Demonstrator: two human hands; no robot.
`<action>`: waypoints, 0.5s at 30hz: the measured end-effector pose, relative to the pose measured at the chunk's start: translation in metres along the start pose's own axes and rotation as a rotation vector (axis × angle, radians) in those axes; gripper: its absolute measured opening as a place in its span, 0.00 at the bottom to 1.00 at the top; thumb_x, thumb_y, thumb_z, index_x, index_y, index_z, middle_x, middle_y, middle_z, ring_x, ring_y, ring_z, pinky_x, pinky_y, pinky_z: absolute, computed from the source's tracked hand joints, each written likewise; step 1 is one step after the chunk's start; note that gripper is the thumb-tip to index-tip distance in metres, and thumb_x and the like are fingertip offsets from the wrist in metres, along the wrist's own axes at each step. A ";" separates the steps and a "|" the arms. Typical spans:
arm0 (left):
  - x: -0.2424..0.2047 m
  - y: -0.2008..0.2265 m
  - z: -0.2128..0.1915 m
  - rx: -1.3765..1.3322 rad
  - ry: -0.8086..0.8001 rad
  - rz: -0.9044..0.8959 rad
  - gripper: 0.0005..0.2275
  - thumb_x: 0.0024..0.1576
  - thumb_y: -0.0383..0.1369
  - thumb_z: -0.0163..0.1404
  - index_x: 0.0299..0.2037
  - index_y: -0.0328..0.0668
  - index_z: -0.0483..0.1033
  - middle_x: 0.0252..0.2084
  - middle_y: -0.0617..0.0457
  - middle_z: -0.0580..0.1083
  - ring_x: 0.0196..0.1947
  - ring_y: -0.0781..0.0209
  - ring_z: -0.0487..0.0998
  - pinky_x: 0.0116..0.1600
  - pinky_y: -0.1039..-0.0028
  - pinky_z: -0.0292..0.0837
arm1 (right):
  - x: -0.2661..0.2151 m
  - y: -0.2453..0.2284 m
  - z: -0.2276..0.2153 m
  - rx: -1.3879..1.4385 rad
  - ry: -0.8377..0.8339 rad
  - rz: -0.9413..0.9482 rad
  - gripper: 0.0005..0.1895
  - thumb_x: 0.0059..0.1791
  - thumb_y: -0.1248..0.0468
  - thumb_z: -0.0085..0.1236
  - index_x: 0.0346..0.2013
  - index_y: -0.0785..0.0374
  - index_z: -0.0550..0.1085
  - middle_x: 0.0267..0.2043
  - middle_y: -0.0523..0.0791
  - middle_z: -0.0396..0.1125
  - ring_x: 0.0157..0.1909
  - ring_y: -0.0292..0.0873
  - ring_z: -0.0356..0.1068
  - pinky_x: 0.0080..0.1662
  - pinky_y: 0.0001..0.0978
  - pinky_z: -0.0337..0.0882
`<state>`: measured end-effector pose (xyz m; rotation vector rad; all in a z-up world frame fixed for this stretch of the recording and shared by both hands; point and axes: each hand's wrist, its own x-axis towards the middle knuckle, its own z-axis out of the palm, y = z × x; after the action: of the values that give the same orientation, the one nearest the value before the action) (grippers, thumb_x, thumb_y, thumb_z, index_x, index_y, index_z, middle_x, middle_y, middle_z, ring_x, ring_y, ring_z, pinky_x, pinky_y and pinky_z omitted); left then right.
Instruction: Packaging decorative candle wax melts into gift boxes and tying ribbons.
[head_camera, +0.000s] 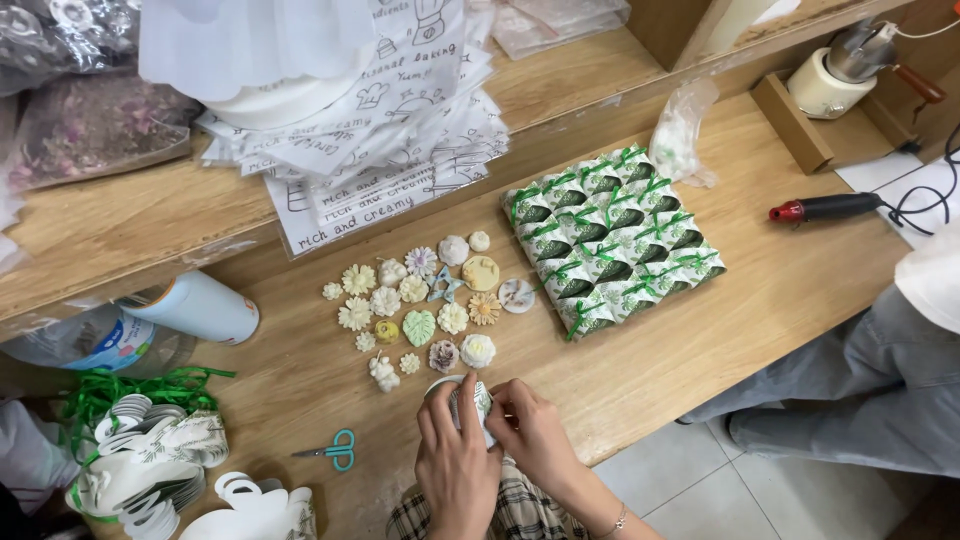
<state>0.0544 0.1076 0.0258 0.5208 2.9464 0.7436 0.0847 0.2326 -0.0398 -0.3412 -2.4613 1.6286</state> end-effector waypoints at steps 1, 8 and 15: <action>0.001 0.000 -0.001 -0.004 0.000 -0.011 0.46 0.33 0.27 0.69 0.67 0.46 0.62 0.60 0.48 0.63 0.58 0.46 0.67 0.55 0.64 0.72 | 0.002 0.002 0.000 -0.017 -0.002 -0.019 0.08 0.46 0.71 0.61 0.34 0.69 0.69 0.32 0.50 0.72 0.30 0.44 0.75 0.33 0.34 0.76; 0.003 -0.010 -0.006 0.002 -0.055 -0.106 0.43 0.36 0.30 0.70 0.66 0.48 0.62 0.60 0.49 0.63 0.60 0.47 0.67 0.52 0.64 0.75 | 0.013 -0.001 0.005 0.014 -0.093 -0.001 0.06 0.46 0.72 0.59 0.34 0.70 0.70 0.32 0.50 0.74 0.28 0.43 0.76 0.31 0.34 0.76; -0.003 -0.028 -0.024 -0.130 -0.054 -0.249 0.42 0.35 0.27 0.70 0.64 0.51 0.63 0.59 0.48 0.62 0.60 0.46 0.65 0.50 0.62 0.76 | 0.022 0.015 0.002 -0.001 -0.132 0.044 0.06 0.48 0.71 0.57 0.37 0.69 0.71 0.31 0.50 0.75 0.32 0.41 0.77 0.34 0.33 0.76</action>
<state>0.0456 0.0729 0.0336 0.1570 2.8161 0.8663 0.0641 0.2429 -0.0540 -0.2991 -2.5674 1.7193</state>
